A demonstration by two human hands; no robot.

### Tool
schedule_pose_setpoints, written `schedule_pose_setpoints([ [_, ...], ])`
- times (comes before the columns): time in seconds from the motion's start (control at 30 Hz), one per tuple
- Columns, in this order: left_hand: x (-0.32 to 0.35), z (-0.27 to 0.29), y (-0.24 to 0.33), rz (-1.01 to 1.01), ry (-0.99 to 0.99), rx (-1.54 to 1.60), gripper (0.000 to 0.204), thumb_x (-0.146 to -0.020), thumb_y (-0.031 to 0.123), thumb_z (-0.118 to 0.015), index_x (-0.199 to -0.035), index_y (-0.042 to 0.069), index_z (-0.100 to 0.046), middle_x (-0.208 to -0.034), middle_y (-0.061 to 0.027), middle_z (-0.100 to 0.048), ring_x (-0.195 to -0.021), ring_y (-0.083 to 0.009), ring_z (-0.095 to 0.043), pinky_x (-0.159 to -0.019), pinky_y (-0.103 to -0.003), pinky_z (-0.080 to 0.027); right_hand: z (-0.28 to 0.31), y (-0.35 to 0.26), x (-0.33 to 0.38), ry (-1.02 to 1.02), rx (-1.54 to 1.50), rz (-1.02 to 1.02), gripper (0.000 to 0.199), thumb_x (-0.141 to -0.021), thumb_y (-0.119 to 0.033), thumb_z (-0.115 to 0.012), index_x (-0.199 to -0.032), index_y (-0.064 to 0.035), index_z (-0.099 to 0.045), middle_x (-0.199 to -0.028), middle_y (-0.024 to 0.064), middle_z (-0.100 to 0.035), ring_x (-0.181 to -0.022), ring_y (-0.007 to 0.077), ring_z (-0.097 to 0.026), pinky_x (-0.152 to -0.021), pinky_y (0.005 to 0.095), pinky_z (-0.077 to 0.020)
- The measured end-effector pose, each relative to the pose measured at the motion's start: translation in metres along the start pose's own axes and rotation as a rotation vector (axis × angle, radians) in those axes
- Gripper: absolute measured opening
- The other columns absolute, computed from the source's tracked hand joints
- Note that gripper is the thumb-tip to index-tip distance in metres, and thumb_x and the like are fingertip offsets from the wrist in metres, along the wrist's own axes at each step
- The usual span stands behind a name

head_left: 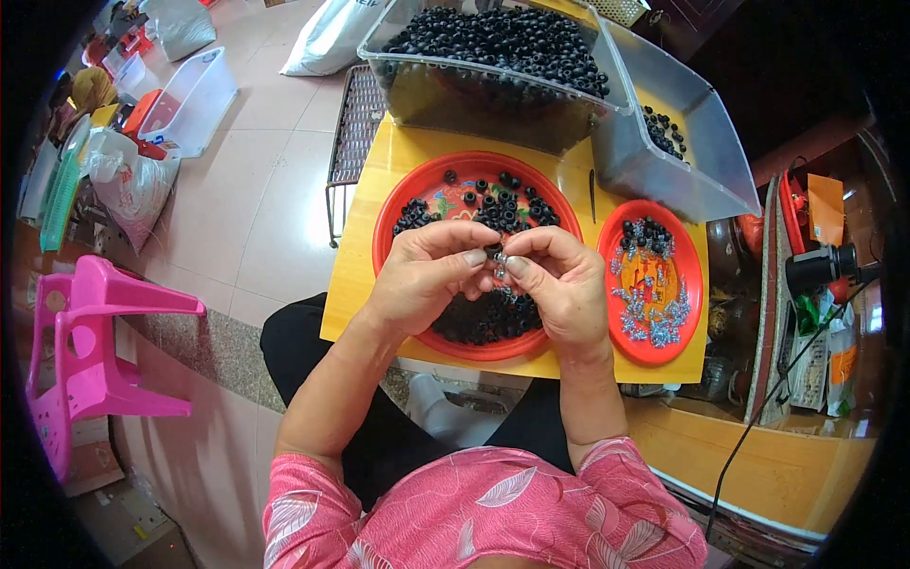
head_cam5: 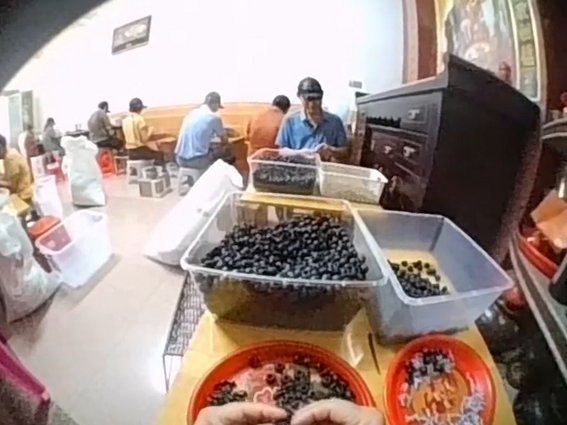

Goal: The person assembles small components by picking black rings and metal pins from trays and inserting the pins into the rings by hand.

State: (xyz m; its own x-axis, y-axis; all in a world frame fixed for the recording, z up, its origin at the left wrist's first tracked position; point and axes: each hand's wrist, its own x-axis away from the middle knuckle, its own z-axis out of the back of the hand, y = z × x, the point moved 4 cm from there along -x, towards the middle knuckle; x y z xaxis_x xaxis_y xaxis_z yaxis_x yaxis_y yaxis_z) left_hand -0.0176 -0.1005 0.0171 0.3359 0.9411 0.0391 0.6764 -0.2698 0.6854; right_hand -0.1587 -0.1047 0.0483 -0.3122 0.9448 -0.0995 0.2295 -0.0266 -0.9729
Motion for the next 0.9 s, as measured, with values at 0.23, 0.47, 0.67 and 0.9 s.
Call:
schedule_pose_setpoints([
  [0.23, 0.001, -0.006, 0.001, -0.163, 0.051, -0.506, 0.016, -0.081, 0.007, -0.061, -0.095, -0.001, -0.060, -0.077, -0.0021, -0.060, -0.065, -0.0059, -0.054, -0.056, -0.019, -0.044, 0.002, 0.003, -0.002, -0.011, -0.015, -0.062, 0.008, -0.081, -0.003, -0.058, -0.089, 0.0000, -0.057, -0.078, 0.0014, -0.058, -0.069, 0.0063, -0.054, -0.062, 0.0184, -0.0437],
  [0.47, -0.001, -0.005, 0.000, -0.177, 0.104, -0.623, 0.014, -0.083, 0.011, -0.058, -0.091, 0.000, -0.061, -0.073, 0.0008, -0.058, -0.062, -0.0042, -0.050, -0.054, -0.018, -0.043, 0.001, 0.000, -0.003, 0.017, 0.248, 0.168, 0.007, -0.080, 0.002, -0.057, -0.087, 0.0007, -0.056, -0.079, 0.0017, -0.057, -0.073, 0.0081, -0.054, -0.065, 0.0201, -0.0441],
  [0.67, 0.000, -0.005, 0.001, -0.198, 0.101, -0.628, 0.012, -0.083, 0.009, -0.058, -0.089, 0.000, -0.061, -0.074, 0.0008, -0.058, -0.062, -0.0040, -0.050, -0.054, -0.018, -0.042, -0.003, -0.008, -0.002, 0.035, 0.262, 0.230, 0.005, -0.081, 0.000, -0.057, -0.085, 0.0004, -0.056, -0.077, 0.0019, -0.056, -0.070, 0.0079, -0.054, -0.062, 0.0203, -0.0443],
  [0.9, 0.000, -0.011, 0.007, -0.428, 0.068, -0.847, 0.008, -0.079, 0.001, -0.059, -0.087, -0.001, -0.060, -0.073, -0.0049, -0.058, -0.067, -0.0111, -0.054, -0.059, -0.023, -0.044, 0.006, 0.003, -0.003, -0.050, 0.166, -0.171, 0.015, -0.087, -0.015, -0.053, -0.084, -0.0007, -0.056, -0.070, 0.0006, -0.056, -0.061, 0.0052, -0.050, -0.055, 0.0182, -0.0418],
])
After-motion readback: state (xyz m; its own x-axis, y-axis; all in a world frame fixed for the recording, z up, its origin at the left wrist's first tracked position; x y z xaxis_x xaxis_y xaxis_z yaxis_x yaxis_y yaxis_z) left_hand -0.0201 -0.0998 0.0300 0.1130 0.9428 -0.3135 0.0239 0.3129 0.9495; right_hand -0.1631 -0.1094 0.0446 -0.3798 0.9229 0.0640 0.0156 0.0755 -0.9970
